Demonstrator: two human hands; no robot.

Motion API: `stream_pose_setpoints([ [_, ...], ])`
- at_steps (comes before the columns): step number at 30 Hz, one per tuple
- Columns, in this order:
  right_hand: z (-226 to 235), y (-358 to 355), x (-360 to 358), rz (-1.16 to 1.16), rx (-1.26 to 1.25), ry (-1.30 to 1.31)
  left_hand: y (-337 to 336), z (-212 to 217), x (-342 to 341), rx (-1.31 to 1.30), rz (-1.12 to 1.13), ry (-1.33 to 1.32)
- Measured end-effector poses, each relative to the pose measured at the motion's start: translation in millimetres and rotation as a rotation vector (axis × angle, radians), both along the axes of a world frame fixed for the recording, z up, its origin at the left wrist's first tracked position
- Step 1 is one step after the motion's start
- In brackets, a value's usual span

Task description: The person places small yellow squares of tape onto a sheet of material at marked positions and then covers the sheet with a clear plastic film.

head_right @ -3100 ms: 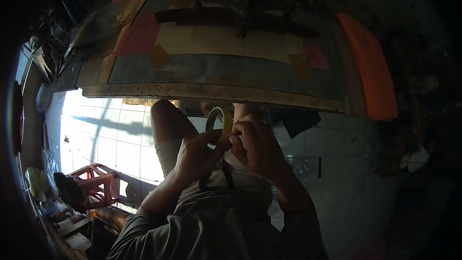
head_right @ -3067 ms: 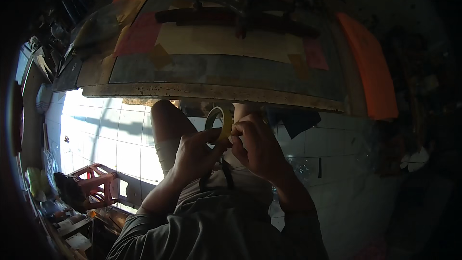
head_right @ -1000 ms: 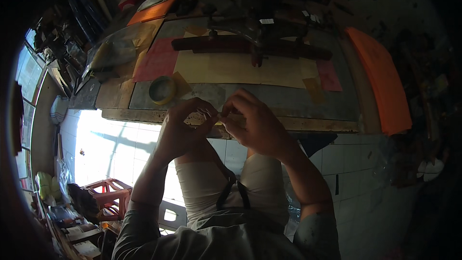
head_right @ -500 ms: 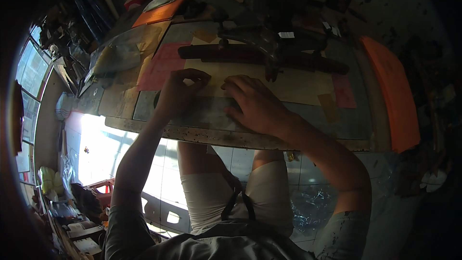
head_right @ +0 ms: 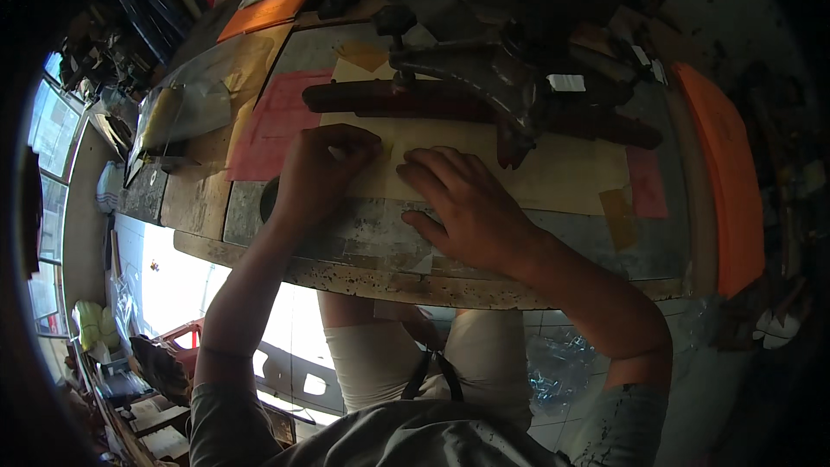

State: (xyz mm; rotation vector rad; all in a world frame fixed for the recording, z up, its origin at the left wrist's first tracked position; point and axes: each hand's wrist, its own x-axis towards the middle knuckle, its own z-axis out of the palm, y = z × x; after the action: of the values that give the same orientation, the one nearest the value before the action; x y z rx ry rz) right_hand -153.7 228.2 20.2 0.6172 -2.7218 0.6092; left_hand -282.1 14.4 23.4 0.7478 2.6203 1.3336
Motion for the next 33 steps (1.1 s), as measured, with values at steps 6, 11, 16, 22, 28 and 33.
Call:
stream_pose_setpoints([
  [6, 1.0, 4.1, -3.5, 0.002, -0.038, -0.075, 5.8, 5.8, 3.7, -0.010, 0.055, -0.002],
  [11, 2.5, 3.0, -4.8, 0.008, -0.027, -0.037, 6.5, 3.2, 2.1, -0.048, 0.052, 0.087],
  [16, 2.7, 3.0, -6.7, 0.010, -0.029, -0.026, 7.6, 2.6, 2.3, -0.094, 0.064, 0.123],
  [22, 1.0, 2.7, -8.6, 0.013, -0.006, -0.019, 9.2, 4.1, 4.2, -0.112, 0.074, 0.148],
  [28, -0.3, 0.2, -8.8, 0.028, 0.085, 0.009, 7.7, 0.2, 2.4, -0.107, 0.051, 0.196],
  [33, 1.7, -1.9, -9.0, 0.030, 0.115, -0.036, 8.6, 1.3, 3.9, -0.107, 0.049, 0.217],
])
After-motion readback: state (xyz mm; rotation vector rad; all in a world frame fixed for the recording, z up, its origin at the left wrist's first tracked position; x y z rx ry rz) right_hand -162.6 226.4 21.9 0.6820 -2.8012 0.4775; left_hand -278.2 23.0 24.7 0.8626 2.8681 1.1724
